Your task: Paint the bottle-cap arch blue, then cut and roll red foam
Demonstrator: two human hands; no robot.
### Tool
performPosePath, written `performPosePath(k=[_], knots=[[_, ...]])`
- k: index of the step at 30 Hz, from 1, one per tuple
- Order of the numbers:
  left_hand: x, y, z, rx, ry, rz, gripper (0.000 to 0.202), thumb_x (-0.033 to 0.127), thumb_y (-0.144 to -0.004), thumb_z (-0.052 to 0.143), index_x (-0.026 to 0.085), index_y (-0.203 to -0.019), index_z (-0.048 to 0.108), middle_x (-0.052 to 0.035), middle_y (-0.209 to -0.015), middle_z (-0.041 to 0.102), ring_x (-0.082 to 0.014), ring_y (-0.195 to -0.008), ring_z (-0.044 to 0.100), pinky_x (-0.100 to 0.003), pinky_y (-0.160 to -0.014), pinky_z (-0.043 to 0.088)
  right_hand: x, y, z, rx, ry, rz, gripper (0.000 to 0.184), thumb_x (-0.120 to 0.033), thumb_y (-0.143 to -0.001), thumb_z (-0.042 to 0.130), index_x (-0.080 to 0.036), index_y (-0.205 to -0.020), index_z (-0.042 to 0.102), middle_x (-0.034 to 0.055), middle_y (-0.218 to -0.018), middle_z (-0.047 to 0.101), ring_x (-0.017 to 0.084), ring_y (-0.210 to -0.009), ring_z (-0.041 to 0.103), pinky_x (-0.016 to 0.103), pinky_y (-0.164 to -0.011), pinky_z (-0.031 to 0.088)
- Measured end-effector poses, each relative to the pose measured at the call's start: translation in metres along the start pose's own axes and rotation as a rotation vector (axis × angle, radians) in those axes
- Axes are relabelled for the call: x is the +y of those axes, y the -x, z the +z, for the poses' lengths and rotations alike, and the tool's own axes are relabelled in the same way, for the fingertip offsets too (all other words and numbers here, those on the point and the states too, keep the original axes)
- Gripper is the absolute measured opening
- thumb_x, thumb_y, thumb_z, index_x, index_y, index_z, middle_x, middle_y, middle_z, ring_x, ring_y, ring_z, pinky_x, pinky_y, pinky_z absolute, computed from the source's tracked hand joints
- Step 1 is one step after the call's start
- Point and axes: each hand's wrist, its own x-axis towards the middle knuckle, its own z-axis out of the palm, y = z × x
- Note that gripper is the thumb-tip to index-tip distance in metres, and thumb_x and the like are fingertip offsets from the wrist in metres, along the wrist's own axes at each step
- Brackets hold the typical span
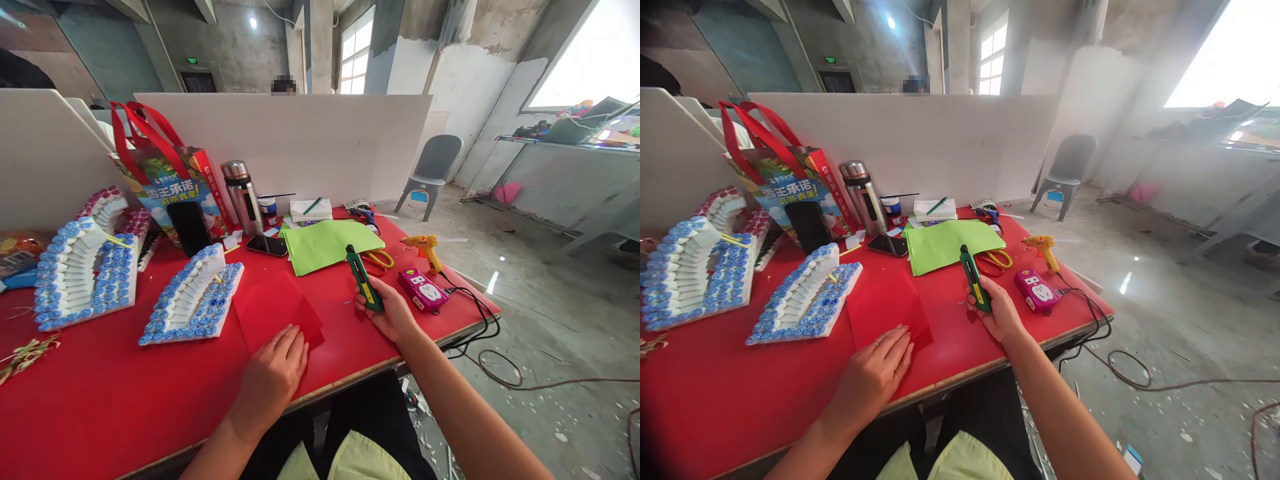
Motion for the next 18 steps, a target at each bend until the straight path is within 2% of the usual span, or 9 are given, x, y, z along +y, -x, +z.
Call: performPosePath(k=[3,6,9,12,15,18], knots=[[-0.01,-0.011,-0.012,0.082,-0.03,0.0,0.026,0.012,-0.097,0.047,0.016,-0.108,0.07,-0.0106,-0.111,0.076,-0.0233,-0.098,0.074,-0.037,-0.087,0.062,0.001,-0.001,-0.002,0.036,0.003,0.02,0.026,-0.043,-0.083,0.07,-0.018,-0.089,0.064,0.0042,-0.085,0.063,0.015,-0.067,0.056,0.031,-0.064,0.054],[-0.022,-0.028,-0.021,0.132,-0.093,0.003,0.024,0.013,-0.097,0.049,0.015,-0.109,0.069,-0.0117,-0.113,0.075,-0.0233,-0.1,0.073,-0.037,-0.091,0.06,0.001,-0.001,-0.002,0.037,-0.012,0.061,0.03,-0.047,-0.084,0.068,-0.018,-0.086,0.062,0.0035,-0.08,0.06,0.013,-0.061,0.051,0.028,-0.054,0.049],[-0.027,-0.045,-0.015,0.043,-0.102,0.034,0.026,0.013,-0.097,0.045,0.013,-0.106,0.069,-0.0146,-0.117,0.073,-0.026,-0.105,0.071,-0.04,-0.093,0.059,0.001,0.0,-0.002,-0.012,-0.04,0.073,0.027,-0.042,-0.084,0.071,-0.017,-0.086,0.062,0.0014,-0.079,0.058,0.009,-0.055,0.044,0.022,-0.045,0.039],[-0.026,-0.057,0.002,-0.077,-0.002,-0.009,0.029,0.016,-0.098,0.043,0.014,-0.098,0.071,-0.0145,-0.118,0.073,-0.0273,-0.104,0.071,-0.042,-0.087,0.061,0.0,0.003,-0.002,-0.082,-0.009,0.047,0.023,-0.032,-0.08,0.077,-0.019,-0.09,0.062,-0.0003,-0.077,0.058,0.01,-0.06,0.051,0.021,-0.048,0.042],[-0.025,-0.066,0.017,-0.139,0.132,-0.101,0.029,0.033,-0.098,0.05,0.016,-0.107,0.071,-0.0141,-0.126,0.07,-0.0293,-0.11,0.069,-0.044,-0.09,0.06,-0.002,0.005,-0.001,-0.111,0.084,0.042,0.026,-0.029,-0.077,0.081,-0.02,-0.088,0.059,-0.002,-0.069,0.058,0.012,-0.059,0.055,0.022,-0.047,0.044],[-0.025,-0.071,0.026,-0.177,0.271,-0.185,0.056,0.058,-0.093,0.053,0.014,-0.126,0.064,-0.0161,-0.138,0.062,-0.0304,-0.125,0.061,-0.044,-0.102,0.055,-0.001,0.006,0.0,-0.111,0.147,0.034,0.027,-0.035,-0.08,0.079,-0.021,-0.092,0.059,-0.003,-0.065,0.058,0.012,-0.053,0.054,0.02,-0.039,0.04]])
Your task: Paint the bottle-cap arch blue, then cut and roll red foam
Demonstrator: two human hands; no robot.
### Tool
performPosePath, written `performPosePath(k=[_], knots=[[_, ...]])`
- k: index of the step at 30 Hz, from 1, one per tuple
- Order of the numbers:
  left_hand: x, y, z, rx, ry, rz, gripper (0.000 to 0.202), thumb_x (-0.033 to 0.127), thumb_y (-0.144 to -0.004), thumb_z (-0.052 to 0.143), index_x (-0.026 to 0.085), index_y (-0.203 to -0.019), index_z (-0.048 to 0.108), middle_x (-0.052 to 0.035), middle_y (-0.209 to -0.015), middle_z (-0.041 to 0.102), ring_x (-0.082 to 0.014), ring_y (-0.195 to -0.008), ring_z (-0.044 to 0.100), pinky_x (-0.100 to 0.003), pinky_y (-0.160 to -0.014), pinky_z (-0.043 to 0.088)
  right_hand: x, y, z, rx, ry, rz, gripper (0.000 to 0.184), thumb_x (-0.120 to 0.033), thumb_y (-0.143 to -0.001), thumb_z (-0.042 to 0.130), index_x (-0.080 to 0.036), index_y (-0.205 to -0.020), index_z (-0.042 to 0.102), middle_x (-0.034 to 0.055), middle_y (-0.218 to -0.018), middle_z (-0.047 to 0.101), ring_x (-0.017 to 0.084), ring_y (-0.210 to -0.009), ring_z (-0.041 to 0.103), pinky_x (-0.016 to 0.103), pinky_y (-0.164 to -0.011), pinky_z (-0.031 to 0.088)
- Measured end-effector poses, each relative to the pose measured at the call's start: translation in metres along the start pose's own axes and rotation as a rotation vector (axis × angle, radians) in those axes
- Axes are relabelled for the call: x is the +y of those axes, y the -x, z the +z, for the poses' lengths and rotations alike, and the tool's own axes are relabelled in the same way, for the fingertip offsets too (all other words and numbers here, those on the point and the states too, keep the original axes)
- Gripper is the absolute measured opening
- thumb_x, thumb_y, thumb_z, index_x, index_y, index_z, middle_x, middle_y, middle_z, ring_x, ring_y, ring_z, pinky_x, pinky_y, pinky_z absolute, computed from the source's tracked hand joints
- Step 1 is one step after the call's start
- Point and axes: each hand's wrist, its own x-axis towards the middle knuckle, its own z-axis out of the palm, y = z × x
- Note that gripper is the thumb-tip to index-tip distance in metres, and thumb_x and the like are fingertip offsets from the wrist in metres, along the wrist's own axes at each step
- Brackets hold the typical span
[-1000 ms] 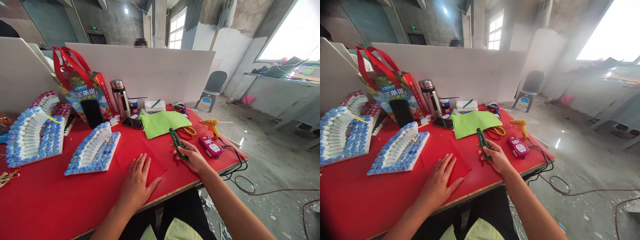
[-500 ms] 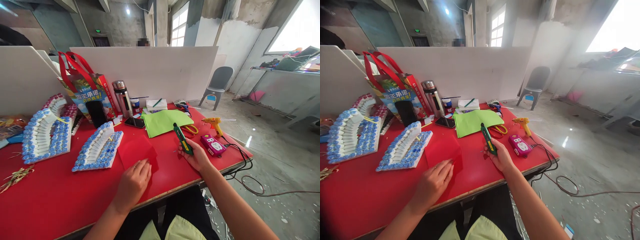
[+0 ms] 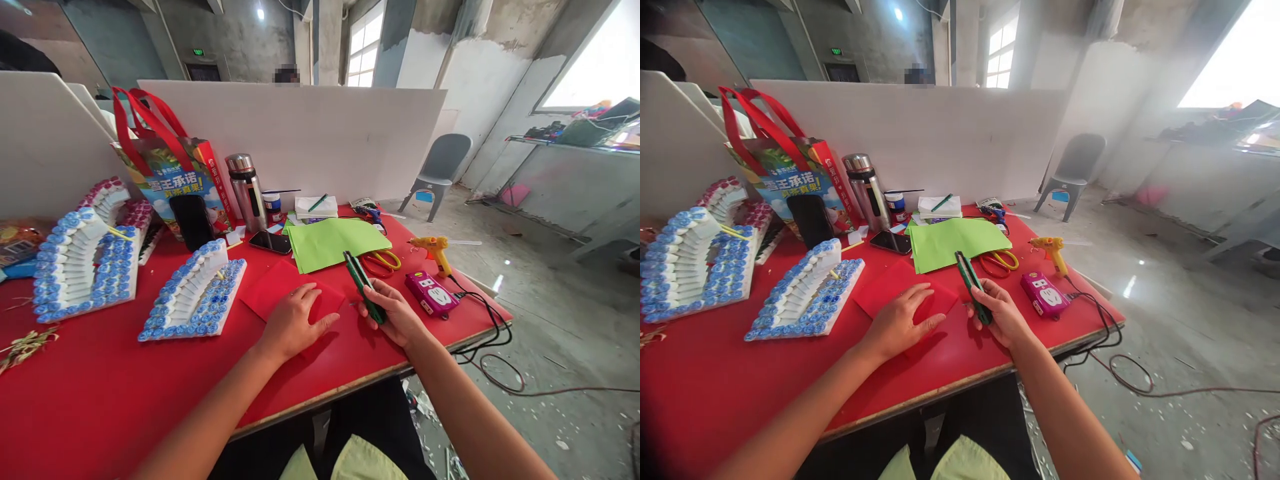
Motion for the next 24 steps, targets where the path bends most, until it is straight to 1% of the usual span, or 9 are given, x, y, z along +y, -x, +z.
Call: performPosePath(k=[3,6,8,10,13,15,17,21,24], knots=[[-0.001,0.001,0.01,-0.032,0.012,-0.036,0.072,0.067,-0.09,0.051,0.012,-0.137,0.057,-0.0194,-0.148,0.052,-0.0345,-0.139,0.048,-0.052,-0.114,0.042,0.001,-0.001,0.0,-0.032,-0.004,-0.018,0.027,-0.034,-0.083,0.076,-0.022,-0.102,0.061,-0.0024,-0.067,0.062,0.012,-0.055,0.056,0.02,-0.044,0.043],[-0.001,0.005,0.019,-0.07,-0.049,-0.002,0.072,0.062,-0.092,0.05,0.011,-0.142,0.051,-0.0196,-0.155,0.044,-0.035,-0.146,0.038,-0.057,-0.12,0.03,-0.001,-0.001,0.0,-0.08,-0.035,0.011,0.034,-0.026,-0.081,0.077,-0.022,-0.112,0.063,0.0006,-0.079,0.069,0.013,-0.067,0.064,0.024,-0.059,0.052],[0.0,0.007,0.02,-0.095,-0.055,0.043,0.065,0.055,-0.096,0.048,0.012,-0.145,0.048,-0.0179,-0.156,0.043,-0.0321,-0.147,0.037,-0.056,-0.121,0.029,-0.003,0.001,0.0,-0.111,-0.051,0.055,0.048,-0.019,-0.075,0.078,-0.022,-0.12,0.063,0.0035,-0.093,0.073,0.016,-0.078,0.068,0.028,-0.071,0.055],[0.002,0.008,0.016,-0.127,-0.029,0.106,0.062,0.051,-0.098,0.046,0.015,-0.148,0.045,-0.0156,-0.157,0.043,-0.0296,-0.147,0.037,-0.055,-0.122,0.029,-0.005,0.002,0.0,-0.154,-0.067,0.084,0.061,-0.012,-0.069,0.079,-0.023,-0.127,0.061,0.0061,-0.11,0.072,0.018,-0.091,0.07,0.033,-0.082,0.056],[0.006,0.009,0.005,-0.198,0.056,0.25,0.06,0.049,-0.097,0.049,0.022,-0.15,0.043,-0.0107,-0.157,0.043,-0.0259,-0.148,0.037,-0.05,-0.123,0.028,-0.005,0.005,0.0,-0.214,-0.078,0.07,0.072,-0.008,-0.067,0.078,-0.026,-0.133,0.059,0.0072,-0.126,0.068,0.02,-0.103,0.07,0.035,-0.092,0.054],[0.008,0.009,-0.001,-0.23,0.107,0.332,0.062,0.05,-0.096,0.053,0.023,-0.151,0.042,-0.0088,-0.157,0.044,-0.0239,-0.148,0.037,-0.047,-0.124,0.028,-0.004,0.005,-0.001,-0.226,-0.067,0.059,0.073,-0.008,-0.068,0.078,-0.027,-0.135,0.057,0.0079,-0.13,0.067,0.021,-0.105,0.07,0.035,-0.093,0.054],[0.01,0.009,-0.005,-0.24,0.126,0.37,0.068,0.053,-0.094,0.055,0.022,-0.152,0.04,-0.0091,-0.157,0.043,-0.0238,-0.148,0.037,-0.046,-0.125,0.026,-0.002,0.005,-0.001,-0.201,-0.044,0.037,0.069,-0.01,-0.071,0.078,-0.026,-0.135,0.058,0.0084,-0.129,0.068,0.021,-0.106,0.071,0.033,-0.09,0.055],[0.014,0.009,-0.005,-0.235,0.122,0.37,0.08,0.065,-0.088,0.056,0.018,-0.152,0.04,-0.0131,-0.158,0.042,-0.0274,-0.147,0.038,-0.048,-0.125,0.025,-0.001,0.003,0.001,-0.135,-0.019,-0.045,0.062,-0.013,-0.075,0.078,-0.024,-0.134,0.06,0.0083,-0.124,0.071,0.02,-0.097,0.072,0.029,-0.079,0.059],[0.019,0.012,-0.004,-0.232,0.126,0.359,0.081,0.066,-0.088,0.054,0.017,-0.15,0.042,-0.014,-0.156,0.044,-0.0282,-0.146,0.039,-0.048,-0.123,0.028,-0.002,0.002,0.001,-0.149,-0.036,0.009,0.068,-0.011,-0.075,0.079,-0.025,-0.138,0.056,0.0089,-0.124,0.07,0.018,-0.091,0.073,0.029,-0.076,0.06]])
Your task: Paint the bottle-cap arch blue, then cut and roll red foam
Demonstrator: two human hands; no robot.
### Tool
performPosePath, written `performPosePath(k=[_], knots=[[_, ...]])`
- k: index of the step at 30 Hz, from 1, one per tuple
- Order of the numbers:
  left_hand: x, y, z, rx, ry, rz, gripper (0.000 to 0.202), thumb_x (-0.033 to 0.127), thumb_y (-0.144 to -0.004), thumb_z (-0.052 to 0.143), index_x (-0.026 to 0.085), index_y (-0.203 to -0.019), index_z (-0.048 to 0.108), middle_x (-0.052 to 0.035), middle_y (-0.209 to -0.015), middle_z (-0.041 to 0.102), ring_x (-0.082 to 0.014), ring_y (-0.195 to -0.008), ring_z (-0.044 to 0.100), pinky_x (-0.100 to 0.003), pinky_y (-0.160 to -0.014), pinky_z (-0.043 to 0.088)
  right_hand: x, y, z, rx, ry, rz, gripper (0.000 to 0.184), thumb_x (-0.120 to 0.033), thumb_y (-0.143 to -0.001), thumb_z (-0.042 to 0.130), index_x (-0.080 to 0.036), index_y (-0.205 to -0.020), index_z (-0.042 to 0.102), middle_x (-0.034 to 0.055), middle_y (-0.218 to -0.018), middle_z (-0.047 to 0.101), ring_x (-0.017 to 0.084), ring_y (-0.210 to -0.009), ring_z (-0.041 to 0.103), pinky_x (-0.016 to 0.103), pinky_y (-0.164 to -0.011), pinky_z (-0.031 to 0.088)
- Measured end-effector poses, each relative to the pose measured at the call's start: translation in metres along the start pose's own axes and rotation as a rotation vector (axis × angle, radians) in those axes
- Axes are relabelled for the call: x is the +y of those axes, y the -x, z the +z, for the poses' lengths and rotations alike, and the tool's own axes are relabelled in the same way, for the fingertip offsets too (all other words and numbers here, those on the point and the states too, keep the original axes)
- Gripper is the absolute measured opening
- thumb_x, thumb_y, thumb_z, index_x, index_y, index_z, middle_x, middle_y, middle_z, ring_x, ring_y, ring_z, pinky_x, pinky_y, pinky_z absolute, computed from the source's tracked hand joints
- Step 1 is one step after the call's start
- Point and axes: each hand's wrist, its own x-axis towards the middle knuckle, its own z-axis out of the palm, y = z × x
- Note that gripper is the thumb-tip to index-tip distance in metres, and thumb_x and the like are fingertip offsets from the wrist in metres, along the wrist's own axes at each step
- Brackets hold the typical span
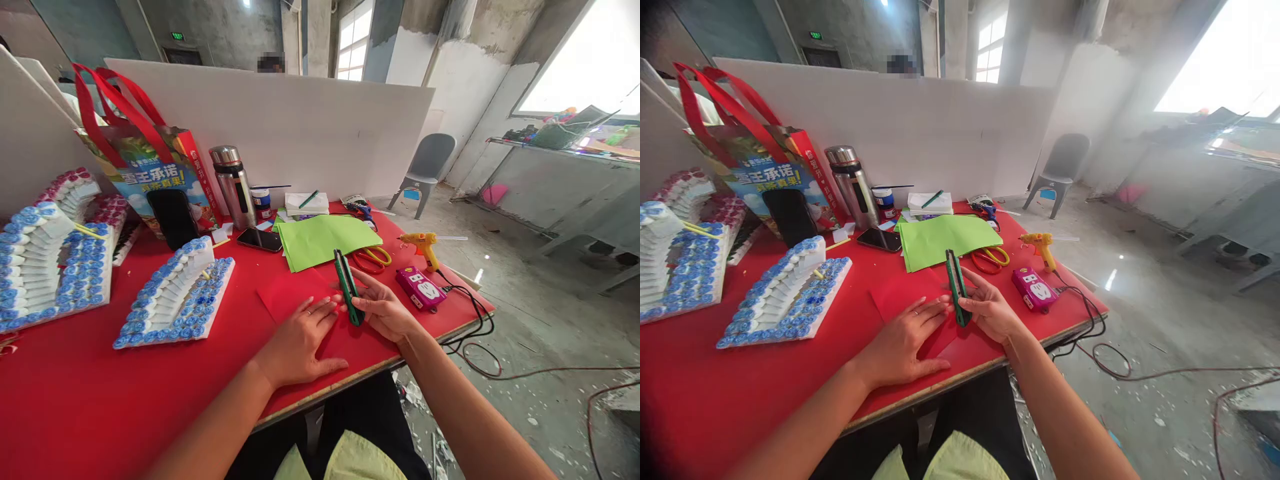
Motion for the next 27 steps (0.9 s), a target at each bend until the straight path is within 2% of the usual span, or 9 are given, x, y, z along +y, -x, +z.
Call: performPosePath(k=[6,8,12,14,17,20,21,24,27], knots=[[0.032,0.025,0.008,-0.05,-0.104,-0.009,0.076,0.059,-0.094,0.05,0.015,-0.154,0.036,-0.0117,-0.159,0.039,-0.028,-0.148,0.036,-0.047,-0.122,0.029,-0.003,0.001,-0.003,-0.078,-0.049,0.096,0.066,-0.012,-0.077,0.075,-0.027,-0.138,0.055,0.0094,-0.148,0.053,0.029,-0.114,0.066,0.034,-0.067,0.063],[0.046,0.037,0.013,-0.031,-0.176,-0.002,0.082,0.063,-0.091,0.051,0.013,-0.154,0.035,-0.0149,-0.161,0.035,-0.0325,-0.148,0.034,-0.05,-0.121,0.028,-0.003,0.001,-0.005,-0.054,-0.07,0.071,0.07,-0.007,-0.074,0.076,-0.026,-0.138,0.055,0.0095,-0.144,0.057,0.027,-0.117,0.065,0.031,-0.07,0.062],[0.066,0.055,0.029,0.03,-0.352,-0.009,0.065,0.038,-0.096,0.048,0.007,-0.153,0.036,-0.0214,-0.16,0.034,-0.037,-0.148,0.033,-0.054,-0.119,0.028,-0.001,0.0,-0.009,-0.024,-0.106,0.044,0.079,0.002,-0.067,0.076,-0.024,-0.138,0.054,0.0099,-0.129,0.068,0.022,-0.11,0.069,0.03,-0.085,0.058],[0.068,0.06,0.038,0.114,-0.402,0.027,0.057,0.028,-0.095,0.048,0.006,-0.147,0.044,-0.0219,-0.155,0.043,-0.038,-0.144,0.039,-0.055,-0.116,0.032,0.001,-0.001,-0.009,-0.026,-0.111,0.059,0.077,0.002,-0.068,0.075,-0.022,-0.137,0.054,0.0103,-0.125,0.07,0.023,-0.107,0.071,0.032,-0.087,0.057],[0.06,0.063,0.05,0.352,-0.371,0.12,0.041,0.01,-0.092,0.042,0.009,-0.128,0.062,-0.015,-0.136,0.065,-0.03,-0.132,0.056,-0.045,-0.11,0.044,0.001,-0.002,-0.009,0.027,-0.12,0.083,0.067,0.0,-0.069,0.076,-0.019,-0.131,0.057,0.0113,-0.119,0.072,0.026,-0.107,0.072,0.032,-0.082,0.059],[0.049,0.063,0.044,0.543,-0.26,0.126,0.042,0.002,-0.092,0.034,0.013,-0.115,0.068,-0.0096,-0.112,0.076,-0.0199,-0.111,0.069,-0.036,-0.101,0.054,0.0,-0.004,-0.01,0.102,-0.157,0.117,0.055,-0.001,-0.07,0.076,-0.014,-0.121,0.063,0.0127,-0.109,0.075,0.024,-0.1,0.074,0.026,-0.073,0.06],[0.047,0.063,0.037,0.537,-0.234,0.11,0.042,0.003,-0.094,0.033,0.014,-0.115,0.068,-0.0087,-0.108,0.077,-0.0179,-0.106,0.071,-0.034,-0.099,0.056,-0.001,-0.005,-0.011,0.12,-0.171,0.12,0.052,-0.001,-0.07,0.076,-0.014,-0.119,0.064,0.012,-0.106,0.076,0.022,-0.097,0.074,0.025,-0.07,0.059],[0.051,0.062,0.01,0.252,-0.248,0.024,0.032,0.022,-0.099,0.048,0.013,-0.125,0.064,-0.0106,-0.122,0.073,-0.0203,-0.117,0.067,-0.033,-0.099,0.057,-0.001,-0.005,-0.012,0.143,-0.199,0.107,0.051,0.0,-0.069,0.076,-0.016,-0.116,0.066,0.0086,-0.101,0.076,0.02,-0.091,0.074,0.024,-0.065,0.059],[0.062,0.066,0.0,0.054,-0.344,0.046,0.078,0.064,-0.088,0.056,0.011,-0.145,0.049,-0.016,-0.148,0.054,-0.0344,-0.134,0.053,-0.049,-0.103,0.055,-0.001,-0.004,-0.012,0.12,-0.178,0.126,0.049,-0.003,-0.071,0.076,-0.015,-0.117,0.067,0.0104,-0.101,0.076,0.018,-0.088,0.074,0.023,-0.068,0.059]])
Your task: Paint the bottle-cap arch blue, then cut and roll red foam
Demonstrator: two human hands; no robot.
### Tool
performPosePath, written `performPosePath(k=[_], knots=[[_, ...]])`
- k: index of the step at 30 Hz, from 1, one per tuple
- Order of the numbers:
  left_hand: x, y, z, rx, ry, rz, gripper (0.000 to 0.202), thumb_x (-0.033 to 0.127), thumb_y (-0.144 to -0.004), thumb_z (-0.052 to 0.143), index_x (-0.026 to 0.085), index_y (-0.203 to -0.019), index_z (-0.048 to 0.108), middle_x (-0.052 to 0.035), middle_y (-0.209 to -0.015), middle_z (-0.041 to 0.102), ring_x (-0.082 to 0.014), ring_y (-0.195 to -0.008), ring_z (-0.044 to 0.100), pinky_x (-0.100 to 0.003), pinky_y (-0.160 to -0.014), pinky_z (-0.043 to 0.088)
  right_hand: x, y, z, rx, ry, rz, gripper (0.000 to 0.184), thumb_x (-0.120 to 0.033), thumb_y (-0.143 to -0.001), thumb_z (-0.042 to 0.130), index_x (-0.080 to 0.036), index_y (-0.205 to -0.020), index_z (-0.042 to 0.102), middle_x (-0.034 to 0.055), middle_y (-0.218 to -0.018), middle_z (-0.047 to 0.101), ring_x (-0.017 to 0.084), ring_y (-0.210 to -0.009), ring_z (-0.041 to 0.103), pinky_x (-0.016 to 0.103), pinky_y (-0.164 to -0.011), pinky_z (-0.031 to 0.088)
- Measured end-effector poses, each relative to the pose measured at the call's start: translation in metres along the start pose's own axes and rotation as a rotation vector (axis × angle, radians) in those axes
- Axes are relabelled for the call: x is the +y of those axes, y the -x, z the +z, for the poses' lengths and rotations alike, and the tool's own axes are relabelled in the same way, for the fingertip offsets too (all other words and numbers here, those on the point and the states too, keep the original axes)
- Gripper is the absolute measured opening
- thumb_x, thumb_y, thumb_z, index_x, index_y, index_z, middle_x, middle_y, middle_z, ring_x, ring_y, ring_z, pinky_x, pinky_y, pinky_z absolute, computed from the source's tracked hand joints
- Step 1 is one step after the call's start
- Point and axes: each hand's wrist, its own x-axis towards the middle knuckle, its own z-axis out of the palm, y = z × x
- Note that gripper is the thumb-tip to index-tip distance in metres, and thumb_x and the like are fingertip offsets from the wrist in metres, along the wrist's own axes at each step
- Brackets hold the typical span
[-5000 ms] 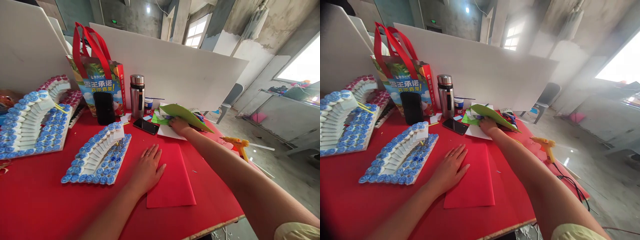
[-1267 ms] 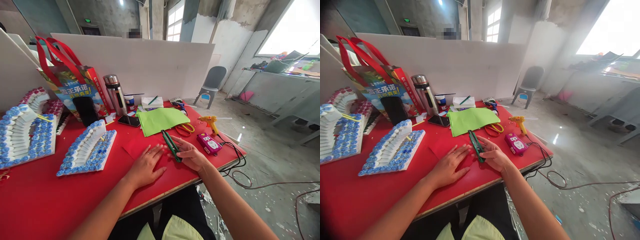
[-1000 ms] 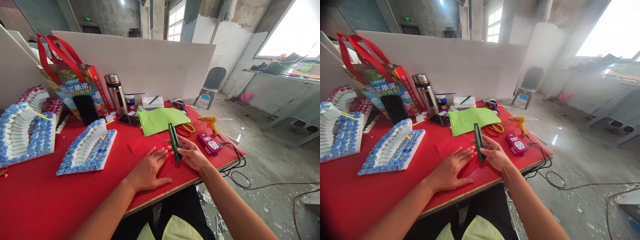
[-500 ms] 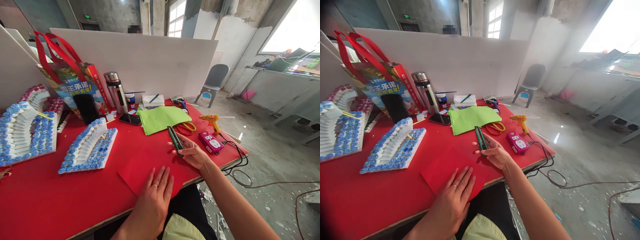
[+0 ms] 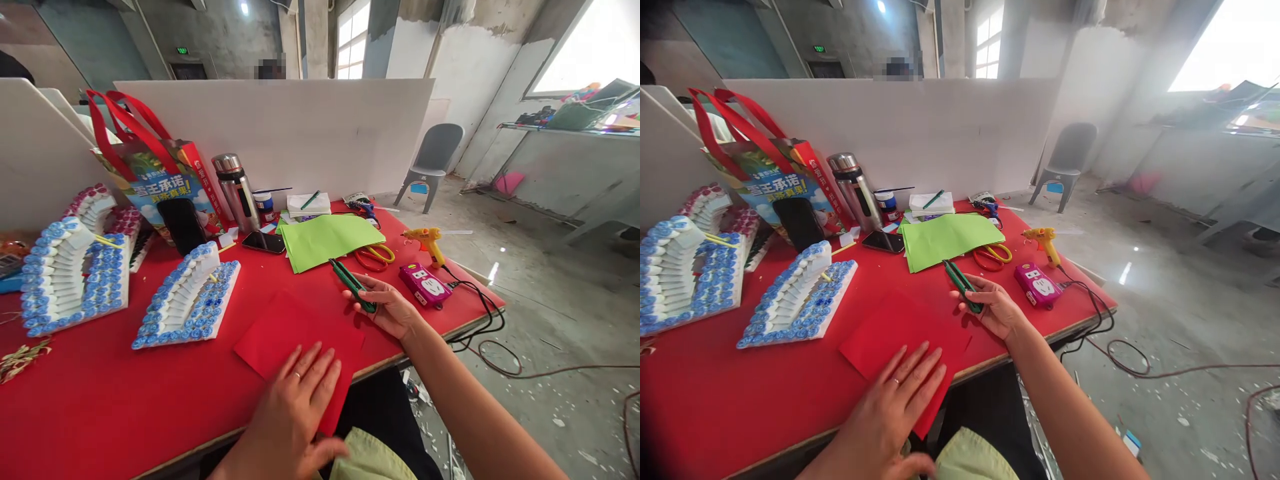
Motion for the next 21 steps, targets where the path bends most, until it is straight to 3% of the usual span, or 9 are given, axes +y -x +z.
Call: performPosePath(k=[2,3,7,10,13,15,17,19,21], knots=[[0.005,0.005,0.006,-0.048,-0.066,0.003,0.087,0.064,-0.084,0.061,0.013,-0.152,0.04,-0.0158,-0.158,0.04,-0.0403,-0.141,0.043,-0.056,-0.106,0.05,0.0,0.0,0.0,-0.024,0.037,0.017,0.048,-0.005,-0.074,0.076,-0.012,-0.12,0.066,0.013,-0.105,0.076,0.016,-0.085,0.073,0.023,-0.071,0.059],[0.005,0.008,0.012,-0.044,-0.095,0.007,0.078,0.051,-0.089,0.061,0.015,-0.154,0.038,-0.0138,-0.16,0.038,-0.0396,-0.142,0.042,-0.056,-0.107,0.049,0.001,0.0,0.0,-0.035,0.053,0.021,0.047,-0.007,-0.075,0.076,-0.011,-0.12,0.066,0.0139,-0.107,0.076,0.016,-0.083,0.073,0.023,-0.072,0.059],[-0.008,0.012,0.02,0.173,-0.031,0.093,0.054,0.01,-0.092,0.036,0.013,-0.143,0.052,-0.0067,-0.147,0.057,-0.025,-0.138,0.049,-0.042,-0.111,0.047,0.001,-0.001,0.0,-0.034,0.061,0.014,0.039,-0.009,-0.076,0.077,-0.009,-0.114,0.069,0.0144,-0.112,0.074,0.013,-0.079,0.072,0.023,-0.076,0.059],[-0.029,0.002,-0.016,0.298,0.021,0.041,0.058,0.002,-0.091,0.03,0.015,-0.143,0.051,-0.0063,-0.141,0.062,-0.0209,-0.137,0.05,-0.043,-0.117,0.041,0.002,-0.001,-0.002,-0.036,0.026,-0.003,0.042,-0.008,-0.073,0.079,-0.012,-0.113,0.068,0.0105,-0.108,0.075,0.012,-0.075,0.072,0.024,-0.073,0.059],[-0.05,-0.013,-0.066,0.455,0.004,-0.058,0.059,0.002,-0.093,0.031,0.019,-0.147,0.048,-0.0086,-0.144,0.059,-0.0258,-0.139,0.049,-0.051,-0.116,0.041,0.005,-0.002,-0.006,-0.057,0.011,-0.046,0.052,-0.004,-0.069,0.08,-0.017,-0.118,0.065,0.0086,-0.11,0.075,0.016,-0.086,0.075,0.028,-0.08,0.059],[-0.063,-0.024,-0.084,0.552,-0.023,-0.074,0.057,0.005,-0.094,0.039,0.023,-0.147,0.047,-0.0083,-0.142,0.061,-0.028,-0.138,0.051,-0.054,-0.115,0.041,0.008,-0.003,-0.007,-0.085,0.028,-0.061,0.053,-0.005,-0.07,0.081,-0.017,-0.119,0.065,0.0083,-0.108,0.075,0.02,-0.093,0.075,0.031,-0.085,0.059],[-0.074,-0.031,-0.081,0.614,-0.04,-0.056,0.059,0.008,-0.092,0.049,0.024,-0.148,0.046,-0.0098,-0.143,0.06,-0.0306,-0.138,0.05,-0.058,-0.116,0.038,0.009,-0.003,-0.006,-0.098,0.043,-0.077,0.047,-0.008,-0.072,0.081,-0.016,-0.116,0.066,0.0078,-0.104,0.076,0.022,-0.094,0.075,0.034,-0.088,0.059],[-0.085,-0.034,-0.06,0.639,-0.022,-0.059,0.062,0.004,-0.091,0.047,0.024,-0.149,0.045,-0.0104,-0.147,0.056,-0.0305,-0.141,0.046,-0.06,-0.118,0.035,0.009,-0.002,-0.002,-0.071,0.043,-0.117,0.042,-0.011,-0.073,0.082,-0.014,-0.112,0.067,0.0083,-0.104,0.076,0.022,-0.098,0.075,0.035,-0.091,0.059],[-0.095,-0.031,-0.031,0.414,0.04,-0.053,0.068,-0.003,-0.088,0.038,0.025,-0.15,0.044,-0.0087,-0.151,0.052,-0.0276,-0.146,0.039,-0.06,-0.121,0.029,0.008,-0.001,0.003,-0.026,0.05,-0.158,0.039,-0.014,-0.073,0.083,-0.013,-0.108,0.068,0.0092,-0.104,0.076,0.022,-0.1,0.074,0.033,-0.091,0.059]])
